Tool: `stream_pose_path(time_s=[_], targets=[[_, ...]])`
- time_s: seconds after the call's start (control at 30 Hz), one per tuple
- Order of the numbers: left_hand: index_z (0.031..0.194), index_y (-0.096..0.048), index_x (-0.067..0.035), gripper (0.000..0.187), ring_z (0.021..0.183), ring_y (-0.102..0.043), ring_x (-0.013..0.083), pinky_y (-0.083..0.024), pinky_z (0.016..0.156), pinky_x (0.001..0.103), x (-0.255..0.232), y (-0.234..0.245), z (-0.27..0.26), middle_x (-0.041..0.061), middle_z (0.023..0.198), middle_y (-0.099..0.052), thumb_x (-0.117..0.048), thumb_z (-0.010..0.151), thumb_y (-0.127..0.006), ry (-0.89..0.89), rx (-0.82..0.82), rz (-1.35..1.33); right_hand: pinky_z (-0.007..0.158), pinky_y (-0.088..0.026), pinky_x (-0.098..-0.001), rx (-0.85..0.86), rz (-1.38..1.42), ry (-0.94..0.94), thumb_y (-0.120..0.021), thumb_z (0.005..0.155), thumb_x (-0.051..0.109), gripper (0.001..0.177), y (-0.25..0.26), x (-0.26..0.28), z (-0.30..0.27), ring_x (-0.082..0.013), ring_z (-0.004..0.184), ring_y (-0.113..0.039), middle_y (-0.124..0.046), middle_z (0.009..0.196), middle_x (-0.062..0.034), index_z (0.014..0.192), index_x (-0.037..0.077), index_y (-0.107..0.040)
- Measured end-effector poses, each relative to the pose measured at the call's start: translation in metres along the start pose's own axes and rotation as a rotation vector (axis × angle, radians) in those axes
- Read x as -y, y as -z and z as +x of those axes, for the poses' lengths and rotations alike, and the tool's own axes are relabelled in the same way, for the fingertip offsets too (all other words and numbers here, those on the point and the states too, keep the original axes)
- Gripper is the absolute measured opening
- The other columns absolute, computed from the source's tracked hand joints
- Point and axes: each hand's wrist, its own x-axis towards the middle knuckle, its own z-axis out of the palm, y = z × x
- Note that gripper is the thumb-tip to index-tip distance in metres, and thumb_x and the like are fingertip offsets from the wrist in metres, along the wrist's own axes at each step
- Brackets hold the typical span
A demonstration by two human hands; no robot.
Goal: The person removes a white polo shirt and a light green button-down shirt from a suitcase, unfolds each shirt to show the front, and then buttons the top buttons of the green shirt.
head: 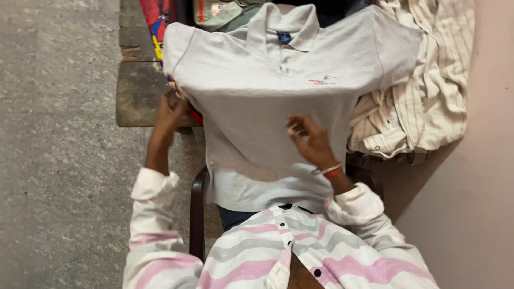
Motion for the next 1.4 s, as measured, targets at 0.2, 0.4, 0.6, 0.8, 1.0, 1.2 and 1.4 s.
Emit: stream_pose_path(time_s=[0.2, 0.4, 0.6, 0.8, 1.0, 1.2, 1.4], targets=[[0.113, -0.073, 0.000, 0.033, 0.070, -0.045, 0.0141, -0.035, 0.062, 0.035, 0.029, -0.016, -0.043, 0.004, 0.084, -0.057, -0.033, 0.108, -0.069, 0.026, 0.025, 0.137, 0.079, -0.060, -0.0283, -0.177, 0.057, -0.014, -0.068, 0.099, 0.000, 0.025, 0.055, 0.001, 0.019, -0.0165, 0.095, -0.074, -0.072, 0.115, -0.0085, 0.123, 0.003, -0.062], [0.103, -0.070, -0.005, 0.017, 0.083, -0.058, 0.0136, -0.049, 0.077, 0.029, 0.010, 0.001, -0.077, 0.004, 0.091, -0.066, -0.020, 0.109, -0.069, -0.252, -0.334, 0.037, 0.072, -0.062, -0.0279, -0.261, -0.067, -0.041, -0.070, 0.099, -0.001, 0.021, 0.091, -0.014, 0.023, -0.0168, 0.095, -0.075, -0.072, 0.114, -0.0093, 0.119, 0.004, -0.065], [0.113, -0.066, -0.004, 0.010, 0.100, -0.071, 0.0201, -0.063, 0.090, 0.037, -0.060, -0.025, -0.082, 0.009, 0.112, -0.071, -0.003, 0.103, -0.067, -0.398, -0.423, 0.333, 0.078, -0.063, -0.0304, -0.293, -0.288, 0.166, -0.072, 0.101, -0.001, 0.024, 0.127, -0.039, 0.069, -0.0222, 0.107, -0.073, -0.070, 0.123, -0.0127, 0.123, 0.005, -0.065], [0.112, -0.067, -0.003, 0.016, 0.106, -0.071, 0.0233, -0.058, 0.088, 0.037, -0.134, -0.100, -0.030, 0.011, 0.113, -0.072, -0.002, 0.097, -0.074, -0.726, -0.061, 0.444, 0.077, -0.064, -0.0351, -0.160, -0.352, 0.264, -0.077, 0.096, 0.007, 0.032, 0.139, -0.056, 0.144, -0.0322, 0.117, -0.066, -0.064, 0.134, -0.0183, 0.124, 0.001, -0.062], [0.119, -0.064, -0.004, 0.032, 0.103, -0.067, 0.0306, -0.054, 0.086, 0.042, -0.149, -0.197, 0.069, 0.014, 0.116, -0.067, -0.009, 0.092, -0.080, -0.829, 0.083, 0.572, 0.104, -0.050, -0.0456, -0.052, -0.413, 0.233, -0.076, 0.100, 0.023, 0.041, 0.115, -0.108, 0.200, -0.0387, 0.123, -0.062, -0.065, 0.131, -0.0162, 0.132, 0.005, -0.059], [0.123, -0.061, -0.007, 0.052, 0.115, -0.055, 0.0402, -0.047, 0.092, 0.049, -0.120, -0.244, 0.146, 0.018, 0.125, -0.060, -0.015, 0.080, -0.088, -0.871, -0.121, 0.805, 0.094, -0.052, -0.0456, -0.093, -0.487, 0.176, -0.077, 0.095, 0.033, 0.061, 0.082, -0.136, 0.238, -0.0388, 0.117, -0.062, -0.060, 0.135, -0.0170, 0.143, 0.008, -0.048], [0.118, -0.066, -0.007, 0.037, 0.108, -0.062, 0.0372, -0.049, 0.086, 0.050, -0.114, -0.246, 0.172, 0.016, 0.114, -0.067, -0.002, 0.081, -0.074, -0.822, -0.178, 0.929, 0.084, -0.053, -0.0483, -0.095, -0.559, 0.037, -0.081, 0.090, 0.042, 0.063, 0.071, -0.136, 0.260, -0.0372, 0.110, -0.063, -0.062, 0.123, -0.0147, 0.137, 0.012, -0.053]])
